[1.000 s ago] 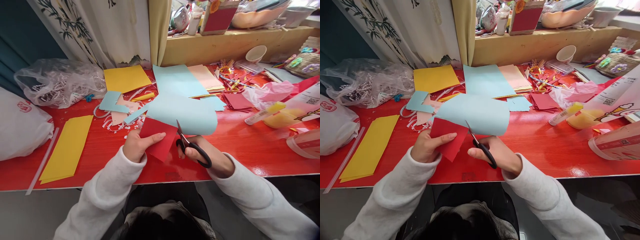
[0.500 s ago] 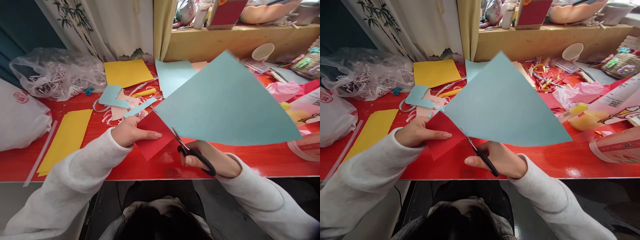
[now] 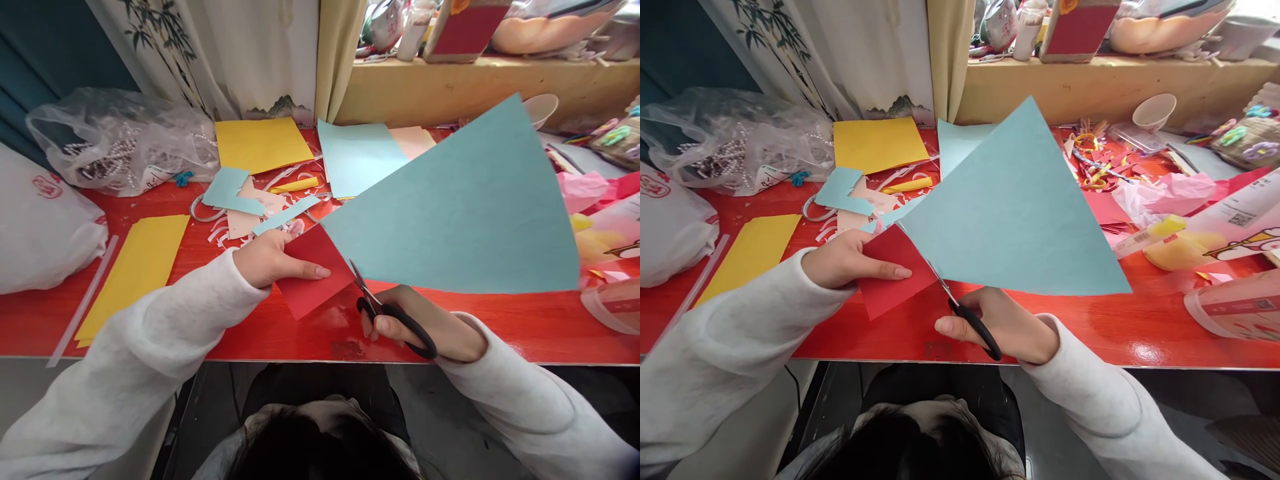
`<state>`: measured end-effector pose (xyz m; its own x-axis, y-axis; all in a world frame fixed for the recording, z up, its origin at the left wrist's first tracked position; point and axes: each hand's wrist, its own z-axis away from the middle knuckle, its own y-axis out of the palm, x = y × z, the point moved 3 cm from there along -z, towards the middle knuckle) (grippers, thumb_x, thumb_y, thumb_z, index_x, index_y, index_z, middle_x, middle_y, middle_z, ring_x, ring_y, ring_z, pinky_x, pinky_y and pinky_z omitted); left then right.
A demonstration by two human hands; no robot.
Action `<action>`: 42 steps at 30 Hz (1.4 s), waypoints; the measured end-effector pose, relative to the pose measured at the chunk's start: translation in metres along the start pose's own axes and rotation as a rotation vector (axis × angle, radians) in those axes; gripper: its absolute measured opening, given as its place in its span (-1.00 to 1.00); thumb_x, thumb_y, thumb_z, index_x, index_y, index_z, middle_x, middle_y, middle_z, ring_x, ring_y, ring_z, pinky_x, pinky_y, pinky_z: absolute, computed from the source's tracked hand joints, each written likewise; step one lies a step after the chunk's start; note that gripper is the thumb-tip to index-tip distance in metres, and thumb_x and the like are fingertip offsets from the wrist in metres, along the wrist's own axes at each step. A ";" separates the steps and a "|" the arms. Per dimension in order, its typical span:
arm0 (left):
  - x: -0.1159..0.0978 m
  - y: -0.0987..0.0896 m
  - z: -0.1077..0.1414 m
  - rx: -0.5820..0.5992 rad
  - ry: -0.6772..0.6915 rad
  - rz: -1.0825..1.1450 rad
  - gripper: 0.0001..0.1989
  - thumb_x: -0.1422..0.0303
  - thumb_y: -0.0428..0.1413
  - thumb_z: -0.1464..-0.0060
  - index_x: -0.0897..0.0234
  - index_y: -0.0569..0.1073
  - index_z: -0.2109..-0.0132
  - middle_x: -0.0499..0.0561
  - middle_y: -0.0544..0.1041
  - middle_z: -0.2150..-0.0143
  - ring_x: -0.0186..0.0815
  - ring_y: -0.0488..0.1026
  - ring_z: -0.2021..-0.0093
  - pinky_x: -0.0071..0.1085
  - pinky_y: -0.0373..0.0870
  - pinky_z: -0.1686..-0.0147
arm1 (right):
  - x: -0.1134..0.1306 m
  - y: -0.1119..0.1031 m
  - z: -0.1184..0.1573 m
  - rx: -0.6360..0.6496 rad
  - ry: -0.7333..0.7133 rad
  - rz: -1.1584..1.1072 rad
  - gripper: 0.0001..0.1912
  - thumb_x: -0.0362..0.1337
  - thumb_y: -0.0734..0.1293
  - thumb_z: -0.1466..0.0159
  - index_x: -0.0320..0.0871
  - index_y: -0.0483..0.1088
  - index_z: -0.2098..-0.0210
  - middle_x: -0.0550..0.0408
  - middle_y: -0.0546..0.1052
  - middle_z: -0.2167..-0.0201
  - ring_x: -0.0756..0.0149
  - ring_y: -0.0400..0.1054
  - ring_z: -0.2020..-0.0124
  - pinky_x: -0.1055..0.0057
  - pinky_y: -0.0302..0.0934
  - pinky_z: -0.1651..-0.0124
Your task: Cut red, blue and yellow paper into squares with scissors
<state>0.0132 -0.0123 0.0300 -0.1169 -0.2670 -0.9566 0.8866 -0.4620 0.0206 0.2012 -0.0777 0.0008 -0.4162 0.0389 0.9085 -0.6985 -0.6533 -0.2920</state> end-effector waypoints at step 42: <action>-0.013 -0.002 0.006 -0.043 -0.072 -0.144 -0.64 0.36 0.33 0.41 0.30 0.55 0.32 0.07 0.55 0.17 -0.02 0.40 0.01 -0.11 0.26 -0.05 | -0.005 0.015 -0.001 -0.209 0.218 -0.203 -0.37 0.28 0.32 0.15 -0.18 0.11 0.79 0.21 0.14 0.79 0.55 -0.06 0.69 0.45 -0.20 0.58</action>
<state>0.0099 -0.0132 0.0440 -0.2748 -0.2608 -0.9255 0.8766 -0.4634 -0.1297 0.1922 -0.0869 -0.0087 -0.3549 0.3269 0.8759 -0.8744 -0.4477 -0.1872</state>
